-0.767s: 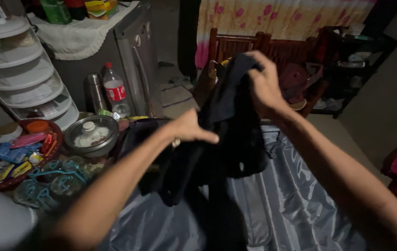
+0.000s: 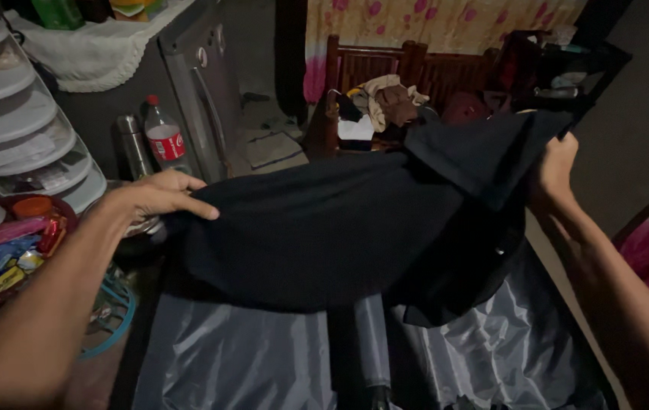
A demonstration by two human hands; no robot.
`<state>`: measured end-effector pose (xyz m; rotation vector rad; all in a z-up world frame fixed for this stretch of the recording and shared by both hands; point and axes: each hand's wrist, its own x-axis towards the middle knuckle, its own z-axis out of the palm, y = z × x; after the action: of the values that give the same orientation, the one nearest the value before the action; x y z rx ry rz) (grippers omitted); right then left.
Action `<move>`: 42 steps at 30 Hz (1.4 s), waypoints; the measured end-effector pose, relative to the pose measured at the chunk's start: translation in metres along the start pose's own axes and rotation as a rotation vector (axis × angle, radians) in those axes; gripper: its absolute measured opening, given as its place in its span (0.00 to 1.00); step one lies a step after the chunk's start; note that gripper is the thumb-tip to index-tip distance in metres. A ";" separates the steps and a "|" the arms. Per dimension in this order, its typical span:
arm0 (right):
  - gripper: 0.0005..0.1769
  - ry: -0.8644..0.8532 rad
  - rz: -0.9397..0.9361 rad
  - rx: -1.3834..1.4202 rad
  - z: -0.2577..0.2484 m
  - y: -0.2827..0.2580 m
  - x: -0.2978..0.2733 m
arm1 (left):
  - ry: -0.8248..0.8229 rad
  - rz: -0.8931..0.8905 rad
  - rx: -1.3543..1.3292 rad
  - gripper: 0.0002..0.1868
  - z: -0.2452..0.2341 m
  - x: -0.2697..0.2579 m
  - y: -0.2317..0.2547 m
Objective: The person folds black shirts and places them into an open suitcase on a bed.
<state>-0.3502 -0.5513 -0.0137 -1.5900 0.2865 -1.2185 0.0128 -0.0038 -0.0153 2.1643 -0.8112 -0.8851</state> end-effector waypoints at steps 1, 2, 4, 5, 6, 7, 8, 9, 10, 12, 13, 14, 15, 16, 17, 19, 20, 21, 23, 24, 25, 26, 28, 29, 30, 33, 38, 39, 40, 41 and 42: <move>0.12 -0.010 0.006 -0.021 -0.002 0.004 -0.001 | 0.070 0.005 0.114 0.29 0.000 0.002 -0.003; 0.13 -0.029 0.011 -0.052 -0.005 0.011 -0.001 | 0.069 0.002 0.114 0.29 -0.002 0.002 -0.006; 0.15 -0.045 -0.009 -0.058 -0.022 0.023 0.003 | 0.108 -0.034 0.202 0.29 -0.004 -0.003 -0.009; 0.17 -0.061 -0.031 -0.064 -0.029 0.027 0.006 | 0.107 -0.035 0.201 0.29 -0.006 -0.010 -0.012; 0.17 -0.059 -0.031 -0.066 -0.034 0.027 0.004 | 0.100 -0.002 -0.073 0.29 -0.009 -0.020 -0.017; 0.17 -0.036 0.071 0.032 -0.035 0.023 -0.001 | 0.091 0.032 -0.347 0.29 -0.009 -0.027 -0.020; 0.17 -0.011 0.170 0.132 -0.031 0.014 -0.005 | 0.090 0.035 -0.343 0.29 -0.012 -0.031 -0.022; 0.17 -0.007 0.167 0.133 -0.026 -0.003 -0.006 | 0.019 0.128 -0.588 0.28 -0.016 -0.036 -0.025; 0.19 -0.044 0.239 0.173 -0.022 -0.025 -0.008 | -0.052 0.219 -0.832 0.27 -0.021 -0.040 -0.028; 0.20 -0.078 0.313 0.212 0.001 -0.054 -0.010 | 0.026 0.234 -0.933 0.24 -0.031 -0.034 -0.030; 0.21 -0.148 0.251 0.149 0.012 -0.063 -0.002 | 0.104 0.249 -1.036 0.21 -0.034 -0.027 -0.031; 0.22 -0.216 0.185 0.086 0.019 -0.070 0.011 | 0.099 0.251 -1.036 0.21 -0.034 -0.013 -0.031; 0.21 -0.230 0.155 0.051 0.026 -0.069 0.024 | 0.101 0.244 -1.050 0.23 -0.035 0.003 -0.030; 0.23 -0.162 0.195 0.060 0.037 -0.056 0.034 | 0.143 0.249 -1.066 0.24 -0.032 0.020 -0.033; 0.27 -0.078 0.249 0.072 0.045 -0.039 0.043 | 0.203 0.250 -1.077 0.25 -0.029 0.040 -0.037; 0.39 0.101 0.385 0.083 0.059 0.008 0.059 | 0.384 0.219 -1.050 0.29 -0.017 0.079 -0.053; 0.45 0.124 0.427 0.038 0.058 0.034 0.058 | 0.515 0.193 -0.978 0.30 -0.006 0.095 -0.064; 0.41 0.116 0.454 -0.042 0.055 0.061 0.056 | 0.662 0.194 -0.827 0.32 0.008 0.107 -0.075; 0.34 -0.156 0.363 -0.464 0.037 0.114 0.018 | 0.886 0.221 -0.423 0.36 0.046 0.118 -0.094; 0.31 -0.320 0.254 -0.693 0.028 0.136 -0.011 | 0.812 0.213 -0.191 0.23 0.069 0.108 -0.104; 0.30 -0.485 0.186 -0.853 0.020 0.150 -0.041 | 0.732 0.205 0.041 0.12 0.100 0.098 -0.110; 0.29 -0.630 0.145 -0.959 0.016 0.161 -0.072 | 0.618 0.237 0.146 0.13 0.127 0.086 -0.112; 0.24 -0.800 0.556 -1.098 0.006 0.164 -0.135 | 0.133 -0.094 0.289 0.15 0.171 0.059 -0.115; 0.22 -0.923 0.487 -1.050 0.002 0.162 -0.156 | 0.058 -0.011 0.338 0.20 0.190 0.047 -0.118; 0.20 -1.045 0.419 -0.997 0.001 0.161 -0.176 | -0.017 0.072 0.387 0.25 0.205 0.039 -0.122; 0.18 -1.138 0.166 -0.969 -0.011 0.156 -0.217 | -0.276 -0.162 0.403 0.33 0.237 0.036 -0.137; 0.20 -1.383 0.447 -0.950 -0.011 0.151 -0.245 | -0.433 -0.043 0.591 0.47 0.274 0.035 -0.167; 0.20 -1.384 0.457 -0.951 -0.013 0.150 -0.248 | -0.442 -0.042 0.589 0.47 0.278 0.035 -0.170; 0.21 -1.372 0.435 -0.945 -0.012 0.151 -0.251 | -0.410 -0.027 0.610 0.46 0.279 0.034 -0.172; 0.25 -1.361 0.413 -0.938 -0.014 0.152 -0.255 | -0.379 -0.013 0.631 0.46 0.280 0.033 -0.172; 0.25 -1.367 0.424 -0.936 -0.016 0.152 -0.261 | -0.389 -0.017 0.627 0.46 0.282 0.032 -0.171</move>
<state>-0.4226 -0.4396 -0.2858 -2.5755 0.2578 0.5903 -0.1335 -0.0190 -0.3128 2.5580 -1.4154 -1.2022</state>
